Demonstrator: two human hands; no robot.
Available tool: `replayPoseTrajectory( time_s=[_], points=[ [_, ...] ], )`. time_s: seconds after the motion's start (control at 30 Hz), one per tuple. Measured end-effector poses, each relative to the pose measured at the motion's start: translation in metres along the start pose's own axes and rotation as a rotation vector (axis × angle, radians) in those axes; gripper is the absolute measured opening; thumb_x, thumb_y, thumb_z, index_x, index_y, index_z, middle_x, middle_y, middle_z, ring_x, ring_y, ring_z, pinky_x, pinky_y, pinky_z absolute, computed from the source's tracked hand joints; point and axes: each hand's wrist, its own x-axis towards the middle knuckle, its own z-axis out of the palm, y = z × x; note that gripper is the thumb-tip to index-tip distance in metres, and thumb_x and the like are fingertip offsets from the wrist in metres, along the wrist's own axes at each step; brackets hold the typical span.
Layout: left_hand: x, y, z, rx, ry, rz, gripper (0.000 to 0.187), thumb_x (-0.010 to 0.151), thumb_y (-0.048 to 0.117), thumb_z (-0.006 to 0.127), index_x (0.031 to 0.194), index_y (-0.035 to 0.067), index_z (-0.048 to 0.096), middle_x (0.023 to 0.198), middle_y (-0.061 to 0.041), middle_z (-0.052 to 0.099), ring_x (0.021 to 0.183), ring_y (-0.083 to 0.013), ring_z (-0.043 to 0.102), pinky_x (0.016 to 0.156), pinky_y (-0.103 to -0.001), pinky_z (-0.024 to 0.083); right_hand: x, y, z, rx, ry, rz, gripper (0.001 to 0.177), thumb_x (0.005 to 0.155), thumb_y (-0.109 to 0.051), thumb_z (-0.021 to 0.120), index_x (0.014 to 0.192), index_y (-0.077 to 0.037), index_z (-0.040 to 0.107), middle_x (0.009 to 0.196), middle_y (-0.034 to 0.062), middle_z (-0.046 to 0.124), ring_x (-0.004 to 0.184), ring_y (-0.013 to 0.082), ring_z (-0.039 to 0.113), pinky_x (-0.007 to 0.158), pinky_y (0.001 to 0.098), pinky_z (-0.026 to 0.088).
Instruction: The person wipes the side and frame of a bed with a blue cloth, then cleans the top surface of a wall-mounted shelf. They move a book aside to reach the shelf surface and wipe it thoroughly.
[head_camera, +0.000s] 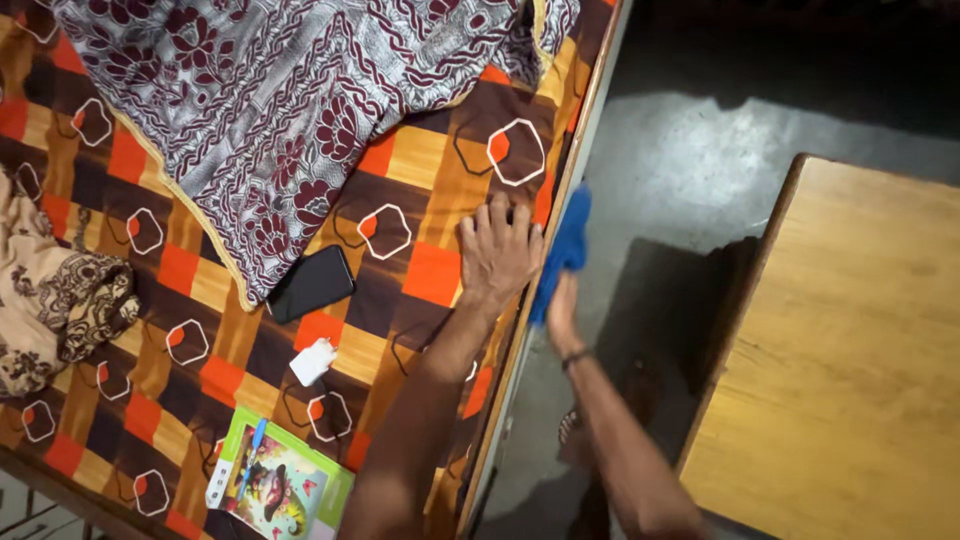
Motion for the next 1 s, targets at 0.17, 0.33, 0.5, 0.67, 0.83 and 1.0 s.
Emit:
replayPoseTrajectory(
  time_s=[0.17, 0.33, 0.5, 0.67, 0.83, 1.0],
  points=[
    [0.007, -0.001, 0.0, 0.029, -0.019, 0.027, 0.035, 0.086, 0.035, 0.07, 0.11, 0.01, 0.064, 0.122, -0.017, 0.06, 0.1, -0.0306, 0.056, 0.081, -0.048, 0.043, -0.193, 0.059, -0.019, 0.145, -0.241, 0.467, 0.075, 0.105, -0.058, 0.027, 0.156, -0.003, 0.036, 0.156, 0.0066, 0.046, 0.141, 0.0189, 0.046, 0.119, 0.0357, 0.035],
    [0.006, -0.004, -0.001, 0.004, -0.02, 0.024, 0.036, 0.085, 0.031, 0.07, 0.114, 0.009, 0.064, 0.124, -0.018, 0.059, 0.098, -0.0301, 0.056, 0.083, -0.048, 0.043, -0.27, 0.049, -0.013, 0.261, -0.263, 1.04, 0.093, 0.091, -0.076, 0.026, 0.155, -0.01, 0.043, 0.147, 0.0121, 0.058, 0.129, 0.0277, 0.057, 0.11, 0.0445, 0.045],
    [0.006, -0.003, 0.001, 0.001, -0.044, 0.029, 0.036, 0.085, 0.029, 0.07, 0.114, 0.008, 0.063, 0.125, -0.019, 0.059, 0.099, -0.0317, 0.057, 0.081, -0.048, 0.043, -0.169, -0.031, -0.003, 0.301, -0.139, 0.617, 0.086, 0.094, -0.072, 0.034, 0.144, -0.006, 0.052, 0.138, 0.009, 0.064, 0.125, 0.0209, 0.061, 0.109, 0.0393, 0.047],
    [0.001, -0.006, 0.008, 0.03, -0.076, 0.022, 0.04, 0.084, 0.028, 0.068, 0.119, 0.011, 0.064, 0.128, -0.017, 0.059, 0.103, -0.0315, 0.057, 0.084, -0.048, 0.043, -0.02, -0.142, 0.011, 0.297, -0.156, 0.102, 0.074, 0.104, -0.062, 0.037, 0.143, -0.002, 0.054, 0.126, 0.0054, 0.063, 0.111, 0.0164, 0.058, 0.1, 0.0347, 0.048],
    [0.0, -0.005, 0.014, 0.125, -0.153, 0.048, 0.036, 0.085, 0.023, 0.066, 0.12, 0.015, 0.065, 0.133, -0.016, 0.059, 0.105, -0.03, 0.057, 0.087, -0.047, 0.042, 0.033, -0.17, 0.04, 0.076, -0.079, -0.045, 0.072, 0.105, -0.062, 0.036, 0.146, -0.004, 0.05, 0.137, 0.003, 0.057, 0.122, 0.0132, 0.052, 0.108, 0.0304, 0.04],
    [0.001, 0.002, 0.012, 0.029, -0.122, 0.044, 0.035, 0.086, 0.035, 0.069, 0.112, 0.011, 0.067, 0.127, -0.018, 0.059, 0.1, -0.0323, 0.056, 0.084, -0.05, 0.043, 0.078, -0.128, 0.029, 0.068, -0.077, 0.378, 0.084, 0.103, -0.074, 0.023, 0.145, -0.01, 0.057, 0.112, 0.0048, 0.06, 0.1, 0.0197, 0.05, 0.091, 0.0377, 0.044]
  ],
)
